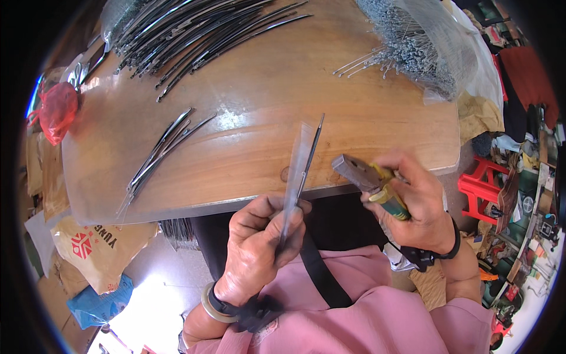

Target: The person bends and cuts thin metal rods using pliers at a work table. They pick up individual rods from a pile, use the pliers to shape and clip them, and then set them aside among other finished pieces.

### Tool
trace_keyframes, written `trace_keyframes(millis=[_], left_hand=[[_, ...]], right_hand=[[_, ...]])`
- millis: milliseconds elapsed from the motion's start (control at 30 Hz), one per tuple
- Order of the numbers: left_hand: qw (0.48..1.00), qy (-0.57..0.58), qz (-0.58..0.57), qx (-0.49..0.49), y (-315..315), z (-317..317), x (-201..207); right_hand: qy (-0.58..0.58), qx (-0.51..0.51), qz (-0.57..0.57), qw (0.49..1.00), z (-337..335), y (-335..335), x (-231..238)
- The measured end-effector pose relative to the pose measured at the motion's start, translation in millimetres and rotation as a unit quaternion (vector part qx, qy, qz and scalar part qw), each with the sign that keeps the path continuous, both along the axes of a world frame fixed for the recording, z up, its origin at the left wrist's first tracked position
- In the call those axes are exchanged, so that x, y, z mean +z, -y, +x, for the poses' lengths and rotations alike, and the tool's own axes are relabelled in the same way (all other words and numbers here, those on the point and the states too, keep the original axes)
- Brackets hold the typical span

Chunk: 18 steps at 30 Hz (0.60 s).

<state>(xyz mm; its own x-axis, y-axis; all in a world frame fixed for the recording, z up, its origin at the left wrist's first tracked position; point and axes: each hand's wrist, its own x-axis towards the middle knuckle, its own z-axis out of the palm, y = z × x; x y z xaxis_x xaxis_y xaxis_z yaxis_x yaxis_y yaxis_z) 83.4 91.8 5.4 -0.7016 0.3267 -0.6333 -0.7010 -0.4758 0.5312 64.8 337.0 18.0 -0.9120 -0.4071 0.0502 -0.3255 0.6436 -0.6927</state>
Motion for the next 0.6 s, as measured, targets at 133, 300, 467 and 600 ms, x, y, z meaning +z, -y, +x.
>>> trace_keyframes(millis=[133,300,467,600], left_hand=[[0.993,-0.078,-0.089,0.019,-2.4,5.0,6.9],[0.986,-0.102,-0.12,0.047,-6.4,5.1,11.3],[0.981,-0.147,-0.125,0.037,-2.0,7.6,6.9],[0.976,-0.168,-0.132,0.039,-5.1,3.1,3.0]], right_hand=[[0.077,0.04,-0.02,0.996,13.9,1.7,3.1],[0.088,0.081,-0.036,0.992,13.1,8.4,2.6],[0.082,0.089,-0.022,0.992,11.2,10.8,3.9],[0.064,0.116,-0.01,0.991,11.9,15.7,2.6]])
